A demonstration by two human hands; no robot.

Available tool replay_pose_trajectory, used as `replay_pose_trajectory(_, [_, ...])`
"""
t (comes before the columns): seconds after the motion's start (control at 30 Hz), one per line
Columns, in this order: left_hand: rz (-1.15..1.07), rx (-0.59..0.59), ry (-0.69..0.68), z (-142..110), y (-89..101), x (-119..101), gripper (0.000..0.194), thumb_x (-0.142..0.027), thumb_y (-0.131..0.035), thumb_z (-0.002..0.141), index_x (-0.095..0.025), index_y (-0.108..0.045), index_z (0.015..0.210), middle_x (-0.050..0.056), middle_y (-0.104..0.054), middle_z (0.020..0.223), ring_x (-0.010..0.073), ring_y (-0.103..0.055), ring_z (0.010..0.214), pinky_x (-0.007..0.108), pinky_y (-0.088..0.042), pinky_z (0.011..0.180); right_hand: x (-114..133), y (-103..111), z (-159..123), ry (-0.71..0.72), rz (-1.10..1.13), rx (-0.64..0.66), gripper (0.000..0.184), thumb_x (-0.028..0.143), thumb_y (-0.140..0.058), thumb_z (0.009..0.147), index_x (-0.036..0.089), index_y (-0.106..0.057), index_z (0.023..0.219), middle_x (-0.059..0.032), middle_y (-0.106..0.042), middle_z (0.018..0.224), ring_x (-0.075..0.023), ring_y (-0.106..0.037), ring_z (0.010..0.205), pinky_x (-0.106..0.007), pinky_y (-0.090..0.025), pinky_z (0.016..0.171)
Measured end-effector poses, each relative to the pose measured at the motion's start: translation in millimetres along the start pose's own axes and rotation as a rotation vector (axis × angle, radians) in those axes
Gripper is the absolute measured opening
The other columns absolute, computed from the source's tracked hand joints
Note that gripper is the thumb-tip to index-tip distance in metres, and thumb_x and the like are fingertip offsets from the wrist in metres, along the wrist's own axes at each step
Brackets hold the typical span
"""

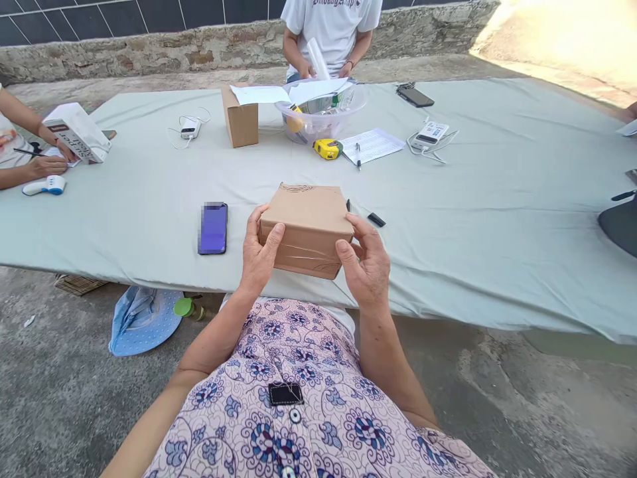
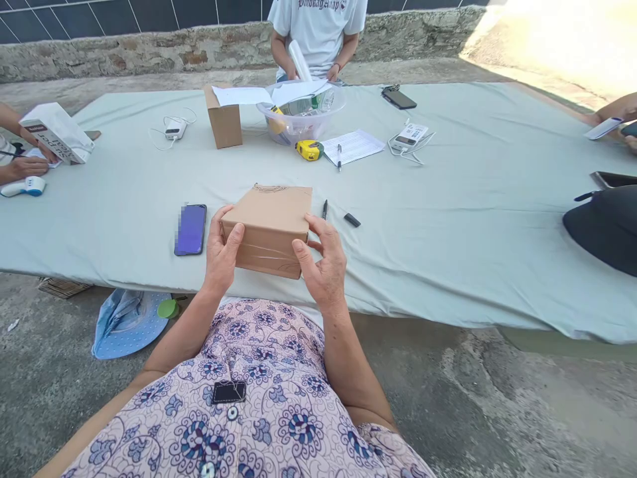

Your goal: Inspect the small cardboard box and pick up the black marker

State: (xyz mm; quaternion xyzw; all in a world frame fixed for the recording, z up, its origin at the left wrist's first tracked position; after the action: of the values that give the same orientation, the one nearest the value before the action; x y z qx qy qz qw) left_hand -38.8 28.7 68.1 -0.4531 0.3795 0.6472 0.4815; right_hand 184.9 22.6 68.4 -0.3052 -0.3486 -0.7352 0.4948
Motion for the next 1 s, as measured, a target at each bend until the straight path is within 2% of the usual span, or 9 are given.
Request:
replay_pose_trajectory(0.17, [0.031, -0.038, -0.038, -1, 2.9, -7, 0.053, -0.066, -0.058, 0.094, -0.032, -0.053, 0.134, 0.006, -0.062, 0.14, 0.0254, -0.058, 0.131, 0.04, -0.047, 0.113, 8, -1, -2, 0.032, -0.045, -0.003, 0.042, 0.049, -0.062, 0.098, 0.035, -0.061, 0.138, -0.0093, -0.065, 0.136, -0.0259, -0.065, 0.125, -0.04, -0.066, 0.087])
replay_pose_trajectory(0.3, [0.026, -0.035, -0.021, -1, 4.6, -5, 0.059, -0.07, -0.056, 0.093, -0.032, -0.05, 0.137, 0.008, -0.058, 0.145, 0.0265, -0.055, 0.134, 0.039, -0.045, 0.113, 11, -4, -1, 0.044, -0.048, 0.042, 0.047, 0.053, -0.057, 0.099, 0.036, -0.057, 0.142, -0.0097, -0.063, 0.141, -0.0279, -0.062, 0.129, -0.043, -0.064, 0.091])
replay_pose_trajectory(0.4, [0.043, -0.015, -0.009, -1, 4.9, -2, 0.064, -0.075, -0.055, 0.091, -0.033, -0.049, 0.139, 0.007, -0.057, 0.146, 0.0268, -0.055, 0.134, 0.038, -0.046, 0.112, 11, -2, 1, 0.03, -0.021, 0.033, 0.041, 0.052, -0.051, 0.102, 0.035, -0.061, 0.138, -0.0092, -0.064, 0.138, -0.0283, -0.063, 0.13, -0.044, -0.063, 0.094])
replay_pose_trajectory(0.67, [0.099, -0.059, -0.044, -1, 7.8, -8, 0.065, -0.076, -0.056, 0.09, -0.032, -0.053, 0.138, 0.007, -0.059, 0.142, 0.0269, -0.056, 0.133, 0.039, -0.046, 0.113, 11, -2, 2, -0.017, 0.014, 0.008, 0.038, 0.053, -0.055, 0.1, 0.035, -0.066, 0.131, -0.0083, -0.066, 0.131, -0.0265, -0.065, 0.124, -0.042, -0.062, 0.091])
replay_pose_trajectory(0.83, [0.082, -0.073, -0.011, -2, 8.2, -4, 0.079, -0.078, -0.071, 0.076, -0.032, -0.052, 0.138, 0.008, -0.06, 0.14, 0.0295, -0.057, 0.131, 0.042, -0.046, 0.113, 12, -3, 2, -0.034, 0.024, 0.017, 0.037, 0.054, -0.057, 0.099, 0.033, -0.067, 0.128, -0.0084, -0.066, 0.129, -0.0261, -0.065, 0.123, -0.039, -0.063, 0.086])
replay_pose_trajectory(1.0, [0.092, -0.089, 0.001, -2, 8.3, -5, 0.073, -0.073, -0.073, 0.079, -0.031, -0.053, 0.137, 0.007, -0.06, 0.143, 0.0293, -0.056, 0.134, 0.042, -0.046, 0.115, 11, -4, 1, -0.052, 0.028, 0.02, 0.036, 0.054, -0.057, 0.099, 0.032, -0.066, 0.126, -0.0087, -0.065, 0.128, -0.0258, -0.065, 0.121, -0.038, -0.064, 0.085])
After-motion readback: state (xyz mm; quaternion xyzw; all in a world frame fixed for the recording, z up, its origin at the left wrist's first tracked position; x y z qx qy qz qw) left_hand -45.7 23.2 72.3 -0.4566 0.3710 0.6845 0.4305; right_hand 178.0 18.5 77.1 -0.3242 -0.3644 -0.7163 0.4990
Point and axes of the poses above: each hand's wrist, its own z-axis towards the middle knuckle, its own y-axis out of the back of the hand, x = y × z, the point moved 9 cm from there along z, towards the middle knuckle
